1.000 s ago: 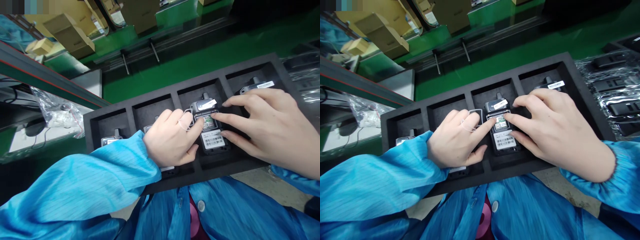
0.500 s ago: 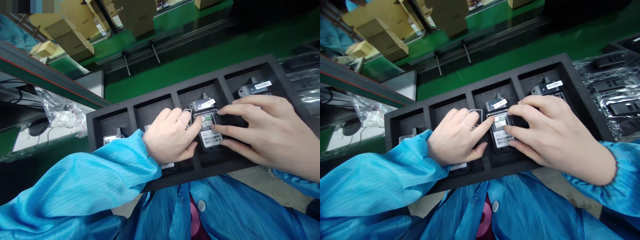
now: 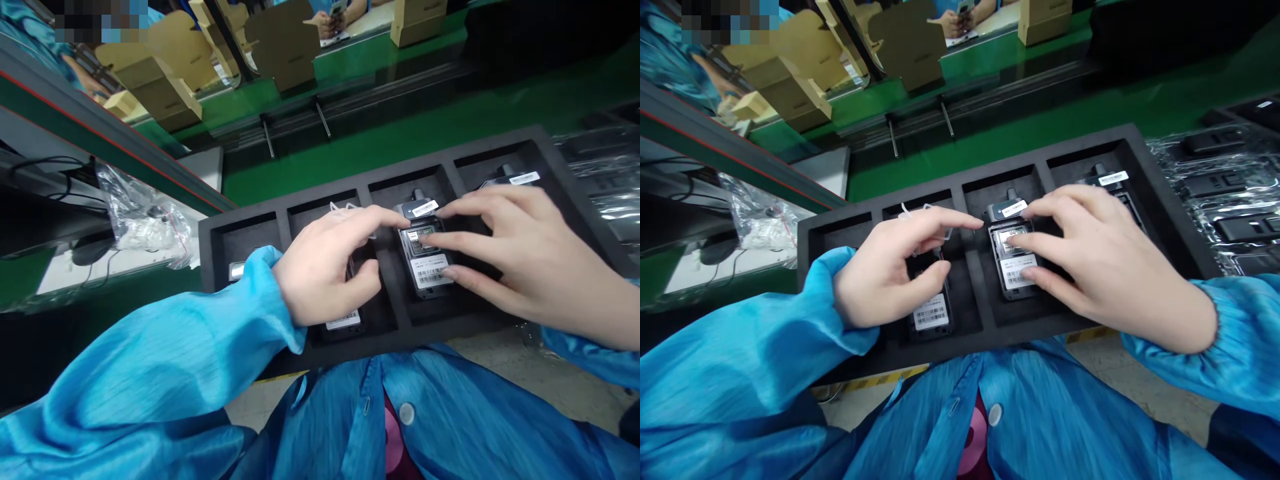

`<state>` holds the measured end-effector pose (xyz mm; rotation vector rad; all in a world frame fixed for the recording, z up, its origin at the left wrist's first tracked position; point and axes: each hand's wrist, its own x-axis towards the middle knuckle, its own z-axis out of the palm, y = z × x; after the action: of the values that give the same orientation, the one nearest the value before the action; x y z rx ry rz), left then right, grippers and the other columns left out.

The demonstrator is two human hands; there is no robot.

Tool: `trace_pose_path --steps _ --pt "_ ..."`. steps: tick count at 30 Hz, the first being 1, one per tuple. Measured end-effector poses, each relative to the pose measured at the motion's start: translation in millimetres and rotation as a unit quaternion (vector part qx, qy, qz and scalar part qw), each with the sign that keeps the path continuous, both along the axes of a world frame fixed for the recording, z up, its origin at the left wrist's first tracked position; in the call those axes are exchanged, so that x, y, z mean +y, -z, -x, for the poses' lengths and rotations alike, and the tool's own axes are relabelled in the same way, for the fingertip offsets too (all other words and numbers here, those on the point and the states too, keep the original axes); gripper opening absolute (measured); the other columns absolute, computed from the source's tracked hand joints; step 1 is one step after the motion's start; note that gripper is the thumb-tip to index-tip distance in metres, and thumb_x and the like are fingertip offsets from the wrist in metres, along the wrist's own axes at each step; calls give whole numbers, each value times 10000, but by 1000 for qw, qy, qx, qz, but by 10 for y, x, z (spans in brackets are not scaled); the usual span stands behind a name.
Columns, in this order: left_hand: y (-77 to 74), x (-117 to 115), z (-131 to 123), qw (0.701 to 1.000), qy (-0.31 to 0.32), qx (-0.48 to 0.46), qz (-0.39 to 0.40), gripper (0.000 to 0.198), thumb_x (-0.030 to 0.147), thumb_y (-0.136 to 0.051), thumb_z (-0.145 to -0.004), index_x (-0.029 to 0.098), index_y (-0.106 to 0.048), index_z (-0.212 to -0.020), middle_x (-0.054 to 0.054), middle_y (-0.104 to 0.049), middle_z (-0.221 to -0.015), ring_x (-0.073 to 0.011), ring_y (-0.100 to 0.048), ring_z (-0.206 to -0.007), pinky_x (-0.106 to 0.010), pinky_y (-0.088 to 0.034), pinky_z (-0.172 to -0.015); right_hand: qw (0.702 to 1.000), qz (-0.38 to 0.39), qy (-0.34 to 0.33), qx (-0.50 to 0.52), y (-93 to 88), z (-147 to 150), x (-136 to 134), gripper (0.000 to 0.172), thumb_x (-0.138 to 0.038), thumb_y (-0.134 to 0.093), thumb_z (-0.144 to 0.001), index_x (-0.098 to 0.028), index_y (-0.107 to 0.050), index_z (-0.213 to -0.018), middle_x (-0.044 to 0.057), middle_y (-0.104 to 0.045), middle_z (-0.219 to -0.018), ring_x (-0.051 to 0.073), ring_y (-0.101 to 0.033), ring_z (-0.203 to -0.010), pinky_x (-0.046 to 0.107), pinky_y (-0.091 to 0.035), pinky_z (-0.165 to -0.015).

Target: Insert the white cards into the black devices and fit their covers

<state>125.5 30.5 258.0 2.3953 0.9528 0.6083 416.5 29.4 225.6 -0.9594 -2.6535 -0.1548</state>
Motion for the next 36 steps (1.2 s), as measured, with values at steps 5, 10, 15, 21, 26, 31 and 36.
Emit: trace_pose_path --steps 5,10,15,21,26,31,36 --pt "-39 -84 144 963 21 -144 228 570 219 -520 -855 222 -480 -1424 38 -379 -680 -114 -342 -584 -282 -335 -526 999 -45 14 27 -142 125 25 271 -333 -584 -981 -183 -695 -1177 138 -609 -1235 354 -545 -1171 551 -464 -976" --pt "6 -147 199 900 41 -259 349 689 203 -591 -753 264 -472 -1429 58 -248 -695 -106 -266 -605 -275 -275 -553 989 13 -6 145 -294 540 -49 170 -331 -581 -992 -225 -660 -1100 66 -631 -1126 242 -554 -1069 421 -466 -904" --pt "21 -255 250 820 32 -378 428 656 102 -603 -681 259 -576 -1318 56 -261 -678 -107 -227 -616 -272 -219 -581 976 42 -38 211 -277 864 -46 138 -334 -647 -961 -212 -666 -1022 42 -637 -1073 200 -545 -1028 385 -466 -909" --pt "11 -322 378 811 7 -402 425 577 159 -648 -732 239 -591 -1300 37 -337 -724 -103 -328 -663 -259 -350 -642 967 74 -51 239 -352 1035 -51 73 -303 -628 -983 -252 -668 -948 5 -665 -1007 183 -581 -1003 363 -480 -864" --pt "44 -286 539 900 -83 -275 328 563 300 -447 -915 217 -481 -1471 -115 -627 -1170 -156 -602 -809 -365 -551 -780 972 102 -32 207 -537 1140 -87 144 -272 -525 -1008 -218 -617 -911 30 -660 -968 191 -606 -917 372 -465 -802" --pt "124 -264 748 933 -163 -253 198 468 447 -362 -1026 158 -614 -1293 -125 -688 -1098 -157 -624 -774 -334 -551 -729 976 139 -61 158 -477 1188 -18 179 -347 -533 -990 -235 -654 -921 51 -635 -1006 218 -577 -978 367 -446 -761" --pt "124 -374 978 987 -74 -130 62 431 458 -446 -1045 170 -751 -946 -40 -611 -704 -148 -547 -654 -318 -473 -663 975 189 -52 105 -180 1208 75 203 -370 -548 -966 -229 -665 -879 57 -641 -938 224 -535 -890 369 -422 -742"
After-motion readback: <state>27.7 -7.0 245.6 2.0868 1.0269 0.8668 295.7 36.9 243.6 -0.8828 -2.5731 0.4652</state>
